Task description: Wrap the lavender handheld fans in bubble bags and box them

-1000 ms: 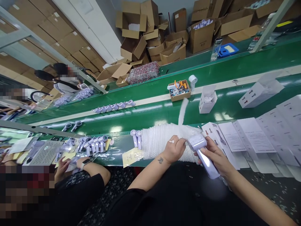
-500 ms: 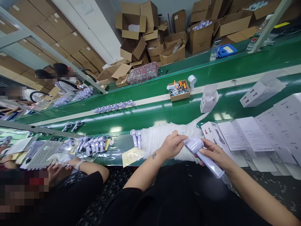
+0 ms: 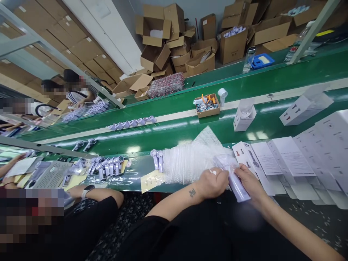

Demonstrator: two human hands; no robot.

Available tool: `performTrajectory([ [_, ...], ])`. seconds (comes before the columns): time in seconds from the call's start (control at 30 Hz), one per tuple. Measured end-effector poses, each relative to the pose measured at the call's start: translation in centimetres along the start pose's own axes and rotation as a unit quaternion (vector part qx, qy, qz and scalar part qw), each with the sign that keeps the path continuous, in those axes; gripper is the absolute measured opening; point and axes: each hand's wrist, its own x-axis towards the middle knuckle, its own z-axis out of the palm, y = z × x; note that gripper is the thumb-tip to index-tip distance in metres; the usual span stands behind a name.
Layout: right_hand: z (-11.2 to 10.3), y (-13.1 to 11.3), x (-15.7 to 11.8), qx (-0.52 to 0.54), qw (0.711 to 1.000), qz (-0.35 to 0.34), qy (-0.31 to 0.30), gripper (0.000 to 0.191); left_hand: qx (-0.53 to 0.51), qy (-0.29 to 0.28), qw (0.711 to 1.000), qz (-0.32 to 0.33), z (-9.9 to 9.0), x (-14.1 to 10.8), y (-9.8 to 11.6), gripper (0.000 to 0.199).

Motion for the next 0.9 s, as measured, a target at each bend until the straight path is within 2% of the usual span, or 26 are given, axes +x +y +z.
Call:
performTrajectory([
  [0.07,-0.2,-0.5,0.6,0.007,1.0,0.027,-0.005,0.018,-0.101,-0.031,0.99,-0.097,-0.9,1.2,-0.1,0.017],
  [0.1,-0.3,-1.2,0.7,-0.006,0.999,0.039,-0.017,0.018,-0.16,-0.044,0.973,-0.159,-1.5,2.0,-0.4,0.018],
  [0.13,-0.4,-2.1,0.8,-0.041,0.998,0.044,-0.035,0.018,-0.22,-0.06,0.949,-0.219,-2.2,2.9,-0.8,0.018],
  [0.2,-0.8,-4.8,0.5,-0.182,0.98,0.021,-0.074,0.019,-0.335,-0.101,0.881,-0.318,-3.7,4.7,-1.9,0.016],
  [0.27,-1.0,-8.2,-0.4,-0.353,0.93,-0.044,-0.094,0.026,-0.434,-0.128,0.806,-0.382,-5.3,6.3,-3.0,0.016],
  [0.3,-0.9,-9.8,-0.9,-0.417,0.9,-0.084,-0.096,0.028,-0.473,-0.13,0.776,-0.396,-6.2,7.0,-3.6,0.018],
  [0.33,-0.7,-11.2,-1.5,-0.463,0.873,-0.119,-0.099,0.03,-0.5,-0.122,0.759,-0.397,-7.0,7.5,-4.2,0.02],
  [0.37,-0.3,-12.3,-2.0,-0.489,0.854,-0.148,-0.103,0.031,-0.517,-0.104,0.756,-0.387,-7.8,7.8,-4.8,0.023],
  [0.4,0.2,-13.1,-2.5,-0.5,0.841,-0.173,-0.111,0.031,-0.522,-0.078,0.766,-0.367,-8.5,7.9,-5.4,0.028],
  [0.47,1.7,-13.8,-3.1,-0.504,0.822,-0.223,-0.142,0.031,-0.51,-0.042,0.808,-0.292,-9.5,7.9,-6.3,0.046],
  [0.5,2.4,-13.8,-3.2,-0.5,0.813,-0.253,-0.161,0.031,-0.494,-0.044,0.835,-0.24,-9.6,7.8,-6.5,0.061],
  [0.57,3.6,-13.4,-3.2,-0.486,0.792,-0.305,-0.21,0.031,-0.459,-0.097,0.874,-0.125,-8.9,7.6,-6.3,0.089],
  [0.6,3.7,-13.1,-3.0,-0.481,0.782,-0.321,-0.232,0.031,-0.442,-0.13,0.884,-0.084,-8.1,7.4,-6.0,0.09],
  [0.67,2.4,-12.1,-2.7,-0.476,0.781,-0.321,-0.246,0.032,-0.424,-0.151,0.89,-0.067,-6.2,7.0,-5.1,0.063],
  [0.73,-1.2,-10.3,-2.2,-0.495,0.799,-0.285,-0.187,0.029,-0.434,-0.103,0.884,-0.143,-4.5,6.3,-4.8,0.033],
  [0.77,-3.6,-8.9,-1.9,-0.517,0.807,-0.255,-0.128,0.032,-0.45,-0.066,0.867,-0.202,-3.9,5.9,-5.1,0.027],
  [0.8,-6.2,-7.3,-1.5,-0.559,0.796,-0.229,-0.031,0.048,-0.472,-0.027,0.841,-0.264,-3.5,5.6,-5.6,0.026],
  [0.83,-8.7,-5.5,-1.1,-0.615,0.763,-0.191,0.06,0.069,-0.499,0.012,0.805,-0.32,-3.4,5.2,-6.5,0.028],
  [0.87,-10.9,-3.8,-0.7,-0.66,0.724,-0.155,0.128,0.08,-0.529,0.048,0.764,-0.368,-3.3,5.0,-7.5,0.03],
  [0.9,-12.5,-2.2,-0.3,-0.693,0.694,-0.13,0.145,0.075,-0.556,0.079,0.721,-0.406,-3.3,4.8,-8.6,0.032],
])
